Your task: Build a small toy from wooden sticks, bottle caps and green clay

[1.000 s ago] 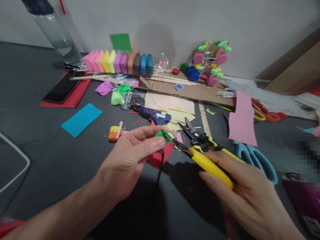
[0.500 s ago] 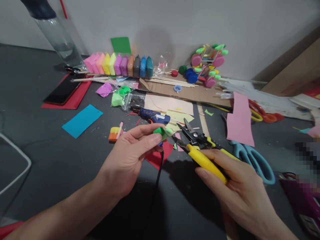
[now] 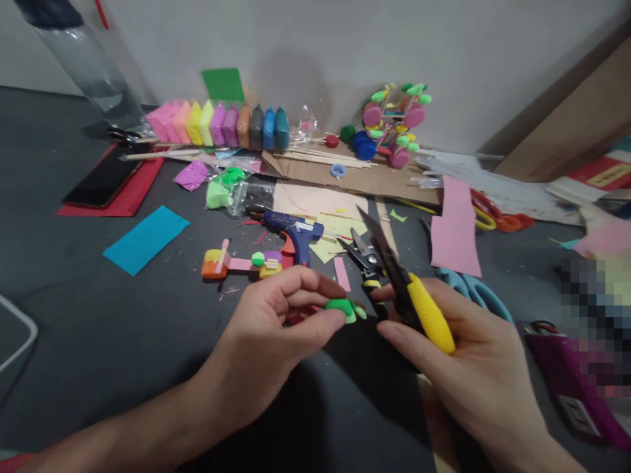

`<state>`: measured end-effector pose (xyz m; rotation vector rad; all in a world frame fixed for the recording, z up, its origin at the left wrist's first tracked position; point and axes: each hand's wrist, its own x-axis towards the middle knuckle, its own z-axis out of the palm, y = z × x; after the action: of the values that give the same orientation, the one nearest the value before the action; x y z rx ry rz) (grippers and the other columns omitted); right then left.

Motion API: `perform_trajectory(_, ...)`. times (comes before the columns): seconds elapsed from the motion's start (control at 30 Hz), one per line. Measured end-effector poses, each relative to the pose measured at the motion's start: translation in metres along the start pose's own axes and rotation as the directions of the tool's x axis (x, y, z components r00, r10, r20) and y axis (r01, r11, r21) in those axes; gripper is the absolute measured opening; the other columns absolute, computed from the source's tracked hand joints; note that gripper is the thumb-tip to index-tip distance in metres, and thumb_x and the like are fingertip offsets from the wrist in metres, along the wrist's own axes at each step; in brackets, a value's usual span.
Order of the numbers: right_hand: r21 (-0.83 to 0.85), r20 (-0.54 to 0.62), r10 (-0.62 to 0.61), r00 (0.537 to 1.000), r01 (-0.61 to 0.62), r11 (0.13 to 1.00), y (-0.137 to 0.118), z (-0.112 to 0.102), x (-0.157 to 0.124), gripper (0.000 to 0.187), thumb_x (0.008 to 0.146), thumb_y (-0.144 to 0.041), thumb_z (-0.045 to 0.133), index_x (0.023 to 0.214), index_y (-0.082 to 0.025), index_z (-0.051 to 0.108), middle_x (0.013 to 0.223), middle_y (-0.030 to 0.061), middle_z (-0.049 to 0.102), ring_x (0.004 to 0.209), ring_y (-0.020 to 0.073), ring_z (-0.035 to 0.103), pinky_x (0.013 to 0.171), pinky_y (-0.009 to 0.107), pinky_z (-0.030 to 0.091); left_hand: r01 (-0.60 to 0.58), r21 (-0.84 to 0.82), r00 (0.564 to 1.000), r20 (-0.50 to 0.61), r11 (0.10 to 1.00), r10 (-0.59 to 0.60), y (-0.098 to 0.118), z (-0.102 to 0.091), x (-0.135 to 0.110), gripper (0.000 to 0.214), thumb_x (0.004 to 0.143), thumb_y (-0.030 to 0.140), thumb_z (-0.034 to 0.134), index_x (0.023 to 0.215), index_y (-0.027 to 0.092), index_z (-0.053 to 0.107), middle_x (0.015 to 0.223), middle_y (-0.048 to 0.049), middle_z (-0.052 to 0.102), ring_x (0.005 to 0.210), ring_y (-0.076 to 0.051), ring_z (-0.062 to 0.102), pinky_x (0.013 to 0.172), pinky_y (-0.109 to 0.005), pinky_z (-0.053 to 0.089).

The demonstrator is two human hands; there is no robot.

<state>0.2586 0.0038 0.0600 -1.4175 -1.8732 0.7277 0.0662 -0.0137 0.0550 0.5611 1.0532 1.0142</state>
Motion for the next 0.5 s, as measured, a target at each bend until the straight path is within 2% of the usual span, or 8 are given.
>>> perform_trajectory(0.1, 0.056, 0.074, 0.005, 0.997, -0.01, 0.998, -0.006, 0.003, 0.001, 0.009, 0.078, -0.031, 0.073, 0.084, -0.024, 0.071, 0.074, 0.0, 0.072, 0.062, 0.0175, 0.065, 0.057, 0.026, 0.052, -0.023, 0.069, 0.999, 0.038, 0.997, 0.021, -0.008, 0.004, -0.002, 0.008, 0.077, 0.014, 0.077, 0.08, 0.021, 0.074, 0.081, 0.0019, 0.074, 0.072, -0.008, 0.064, 0.068, -0.015, 0.049)
perform_trajectory(0.23, 0.044, 0.127, -0.025, 0.992, 0.02, 0.999, -0.009, 0.006, 0.001, 0.002, 0.079, -0.024, 0.069, 0.08, -0.022, 0.07, 0.065, -0.0025, 0.068, 0.056, 0.0135, 0.061, 0.054, 0.023, 0.048, -0.046, 0.004, 0.998, 0.035, 0.999, 0.046, -0.014, 0.005, 0.001, 0.013, 0.073, 0.012, 0.078, 0.08, 0.022, 0.075, 0.082, 0.0019, 0.074, 0.074, -0.01, 0.066, 0.071, -0.017, 0.051)
perform_trajectory(0.37, 0.076, 0.154, -0.011, 0.988, -0.001, 0.997, -0.008, 0.006, 0.002, 0.003, 0.076, -0.019, 0.066, 0.075, -0.021, 0.067, 0.066, -0.0028, 0.068, 0.057, 0.0121, 0.061, 0.056, 0.021, 0.048, 0.016, -0.015, 0.996, 0.088, 1.0, -0.015, -0.014, 0.004, 0.003, 0.013, 0.073, 0.011, 0.078, 0.081, 0.022, 0.077, 0.086, 0.0007, 0.077, 0.082, -0.011, 0.07, 0.078, -0.019, 0.053)
perform_trajectory(0.5, 0.135, 0.241, 0.033, 0.97, -0.067, 0.989, -0.007, 0.003, 0.004, 0.006, 0.076, -0.019, 0.064, 0.076, -0.021, 0.069, 0.067, -0.0026, 0.068, 0.058, 0.012, 0.06, 0.055, 0.02, 0.048, 0.031, 0.016, 0.995, 0.09, 0.999, -0.033, -0.012, 0.002, 0.003, 0.013, 0.072, 0.011, 0.08, 0.08, 0.022, 0.077, 0.083, 0.0004, 0.077, 0.077, -0.01, 0.069, 0.074, -0.017, 0.052)
